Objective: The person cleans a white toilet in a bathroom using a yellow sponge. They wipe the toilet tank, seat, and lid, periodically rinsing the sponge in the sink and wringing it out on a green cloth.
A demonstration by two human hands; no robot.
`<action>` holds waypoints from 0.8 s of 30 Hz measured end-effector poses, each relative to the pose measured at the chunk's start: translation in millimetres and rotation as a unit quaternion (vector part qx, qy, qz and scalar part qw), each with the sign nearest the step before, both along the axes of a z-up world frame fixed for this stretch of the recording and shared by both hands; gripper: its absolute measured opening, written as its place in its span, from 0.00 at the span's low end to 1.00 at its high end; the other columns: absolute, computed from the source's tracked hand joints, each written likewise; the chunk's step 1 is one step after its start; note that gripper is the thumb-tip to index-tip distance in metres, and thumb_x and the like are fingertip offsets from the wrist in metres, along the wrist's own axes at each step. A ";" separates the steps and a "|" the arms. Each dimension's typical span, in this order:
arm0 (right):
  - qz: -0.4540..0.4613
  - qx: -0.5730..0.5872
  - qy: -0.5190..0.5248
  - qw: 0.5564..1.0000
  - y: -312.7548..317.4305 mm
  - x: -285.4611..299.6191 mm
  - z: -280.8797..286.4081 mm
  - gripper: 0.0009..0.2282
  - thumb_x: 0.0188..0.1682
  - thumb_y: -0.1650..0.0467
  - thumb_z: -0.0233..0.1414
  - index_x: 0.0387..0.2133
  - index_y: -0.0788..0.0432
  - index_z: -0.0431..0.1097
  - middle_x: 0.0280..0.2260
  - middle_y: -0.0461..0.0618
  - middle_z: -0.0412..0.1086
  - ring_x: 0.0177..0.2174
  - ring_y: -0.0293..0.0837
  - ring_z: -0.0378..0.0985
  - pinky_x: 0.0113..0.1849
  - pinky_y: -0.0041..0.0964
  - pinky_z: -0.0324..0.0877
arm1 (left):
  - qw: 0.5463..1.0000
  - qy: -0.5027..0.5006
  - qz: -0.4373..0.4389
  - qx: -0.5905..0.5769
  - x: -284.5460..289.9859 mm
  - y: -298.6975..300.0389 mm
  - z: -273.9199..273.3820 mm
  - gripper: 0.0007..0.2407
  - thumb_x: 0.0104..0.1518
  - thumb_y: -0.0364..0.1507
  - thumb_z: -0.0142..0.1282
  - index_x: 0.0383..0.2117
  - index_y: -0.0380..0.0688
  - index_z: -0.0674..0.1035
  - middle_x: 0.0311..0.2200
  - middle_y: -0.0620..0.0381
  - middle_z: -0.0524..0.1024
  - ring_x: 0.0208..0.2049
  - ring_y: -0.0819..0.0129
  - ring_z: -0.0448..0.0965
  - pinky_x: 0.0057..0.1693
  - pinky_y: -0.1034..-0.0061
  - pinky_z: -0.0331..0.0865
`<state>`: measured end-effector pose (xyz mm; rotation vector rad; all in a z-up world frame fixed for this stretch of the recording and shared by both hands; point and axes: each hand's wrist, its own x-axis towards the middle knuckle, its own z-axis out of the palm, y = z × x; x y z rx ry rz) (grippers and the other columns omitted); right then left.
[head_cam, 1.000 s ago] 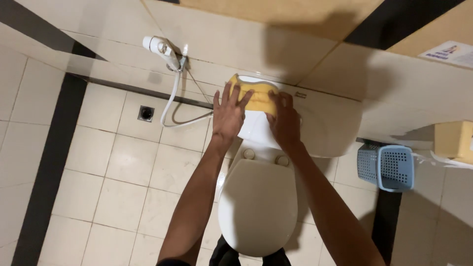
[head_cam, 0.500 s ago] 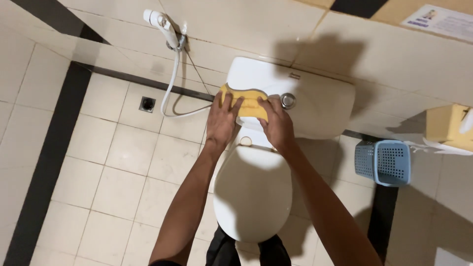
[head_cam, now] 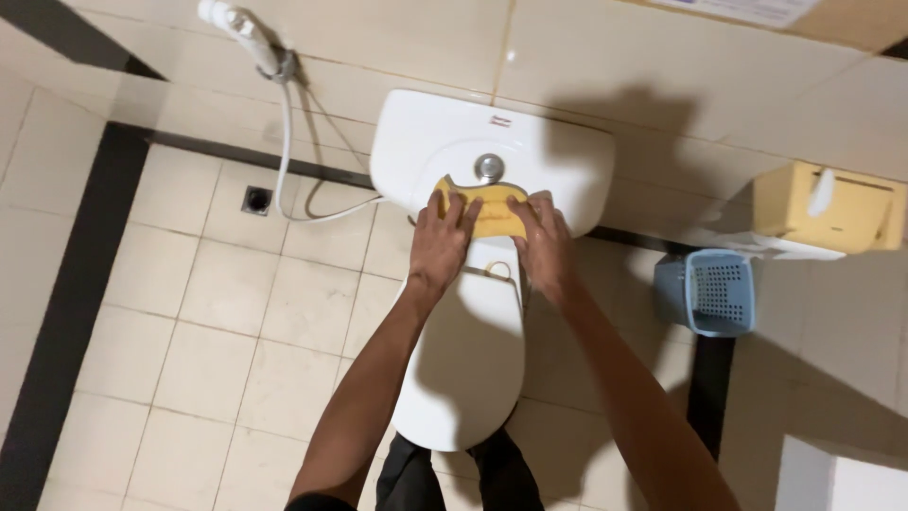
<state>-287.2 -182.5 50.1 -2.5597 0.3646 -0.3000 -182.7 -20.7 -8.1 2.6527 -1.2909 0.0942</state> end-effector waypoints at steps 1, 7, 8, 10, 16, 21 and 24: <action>-0.005 -0.001 -0.001 1.000 -9.9 -6.2 1.2 0.28 0.38 0.79 0.64 0.56 0.56 0.69 0.51 0.57 0.65 0.47 0.58 0.72 0.48 0.49 0.70 | 1.000 -0.001 -0.005 -0.001 -3.3 -11.3 0.0 0.26 0.57 0.22 0.53 0.65 0.47 0.68 0.61 0.42 0.66 0.63 0.37 0.61 0.59 0.52 0.66; 0.000 0.037 -0.035 0.999 -66.7 -39.2 -13.4 0.29 0.38 0.84 0.59 0.58 0.61 0.67 0.47 0.59 0.64 0.45 0.58 0.72 0.47 0.48 0.71 | 0.995 -0.017 -0.052 0.084 -19.3 -76.5 22.1 0.31 0.48 0.21 0.52 0.65 0.45 0.66 0.61 0.40 0.65 0.62 0.37 0.61 0.60 0.52 0.64; -0.013 0.039 -0.043 0.998 -74.2 -45.3 -16.3 0.29 0.39 0.82 0.60 0.59 0.60 0.66 0.48 0.59 0.64 0.45 0.59 0.72 0.47 0.49 0.70 | 0.996 -0.010 -0.060 0.060 -23.0 -84.3 18.3 0.29 0.52 0.21 0.52 0.66 0.45 0.66 0.62 0.41 0.65 0.64 0.38 0.61 0.62 0.53 0.64; -0.030 0.039 -0.052 0.997 -87.4 -52.9 -20.1 0.30 0.40 0.80 0.62 0.60 0.60 0.65 0.49 0.60 0.65 0.46 0.60 0.72 0.47 0.50 0.70 | 0.997 -0.005 -0.072 0.036 -26.7 -100.3 11.5 0.27 0.56 0.21 0.52 0.66 0.46 0.66 0.63 0.41 0.65 0.66 0.38 0.61 0.63 0.53 0.64; -0.081 -0.027 -0.033 0.996 -119.4 -47.2 -42.4 0.32 0.37 0.77 0.64 0.59 0.56 0.64 0.50 0.62 0.65 0.47 0.65 0.70 0.50 0.55 0.68 | 0.995 -0.012 -0.094 0.029 -12.3 -134.6 1.2 0.28 0.56 0.22 0.53 0.67 0.53 0.65 0.64 0.44 0.64 0.67 0.38 0.60 0.65 0.53 0.62; -0.088 -0.003 -0.019 0.996 -126.8 -16.1 -29.7 0.31 0.38 0.77 0.64 0.58 0.53 0.63 0.52 0.59 0.65 0.49 0.63 0.71 0.48 0.52 0.70 | 0.995 -0.031 -0.076 0.058 17.5 -144.3 0.8 0.30 0.54 0.22 0.54 0.67 0.59 0.64 0.66 0.46 0.60 0.68 0.42 0.57 0.68 0.54 0.58; -0.111 -0.019 0.026 0.993 -116.8 8.9 -15.6 0.32 0.37 0.76 0.65 0.58 0.52 0.64 0.52 0.58 0.64 0.47 0.62 0.71 0.45 0.52 0.71 | 0.996 -0.044 -0.070 0.036 40.9 -138.8 -4.1 0.28 0.57 0.23 0.54 0.67 0.58 0.65 0.67 0.44 0.61 0.69 0.43 0.56 0.70 0.52 0.56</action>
